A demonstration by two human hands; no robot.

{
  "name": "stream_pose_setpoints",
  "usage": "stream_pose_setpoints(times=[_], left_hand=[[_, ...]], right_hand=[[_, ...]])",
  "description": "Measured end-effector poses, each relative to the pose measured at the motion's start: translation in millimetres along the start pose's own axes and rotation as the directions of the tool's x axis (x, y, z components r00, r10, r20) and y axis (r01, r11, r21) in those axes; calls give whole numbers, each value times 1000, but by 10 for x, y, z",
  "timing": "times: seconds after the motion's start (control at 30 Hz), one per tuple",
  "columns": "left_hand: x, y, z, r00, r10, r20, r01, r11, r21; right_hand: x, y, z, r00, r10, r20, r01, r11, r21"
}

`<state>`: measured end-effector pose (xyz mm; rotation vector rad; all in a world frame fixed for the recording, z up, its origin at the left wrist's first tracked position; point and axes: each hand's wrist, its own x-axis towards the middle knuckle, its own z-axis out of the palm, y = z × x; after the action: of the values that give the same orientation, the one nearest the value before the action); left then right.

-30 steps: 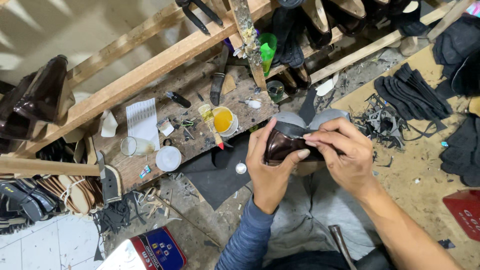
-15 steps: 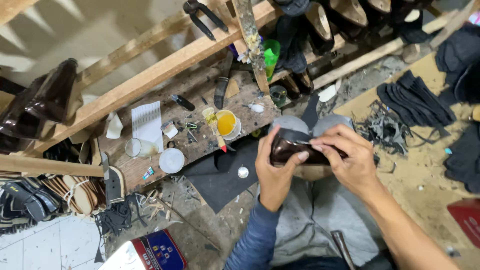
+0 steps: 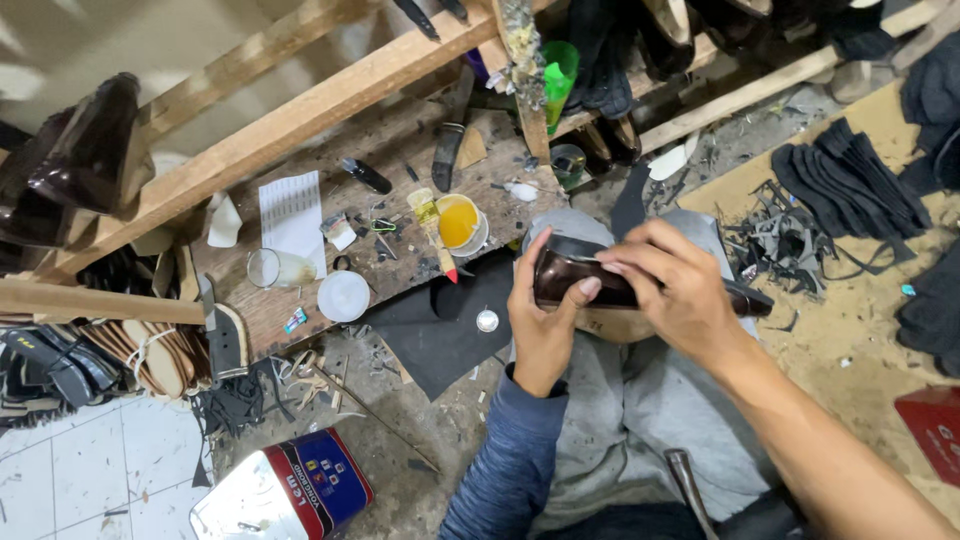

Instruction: The person trims excess material from the sole of a brown high-heeled shoe using a small knife, then rubs the sole with a brush and a cloth. The shoe is held on the lap while the person works in a cluttered workshop.

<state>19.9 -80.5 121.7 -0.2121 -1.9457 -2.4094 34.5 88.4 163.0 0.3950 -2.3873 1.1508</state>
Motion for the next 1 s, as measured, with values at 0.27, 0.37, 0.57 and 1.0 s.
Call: stream_pose_setpoints(times=[0.27,0.37,0.57,1.0], left_hand=[[6,12,-6,1000,-24,-5,24,1000,21],[0,3,-5,999,-41,-4,41,999,-2],[-18,-18,-11,1000,-14,-11,14,1000,28],[18,-68,-50,998,-54,13,54,998,-6]], right_hand=[[59,47,45,1000,-6,-6,6,999,35],[49,79,4,999,20,34,-21,999,48],[85,135,10,995,14,99,-24,995,93],[125,213,-85,984,31,176,-59,986,157]])
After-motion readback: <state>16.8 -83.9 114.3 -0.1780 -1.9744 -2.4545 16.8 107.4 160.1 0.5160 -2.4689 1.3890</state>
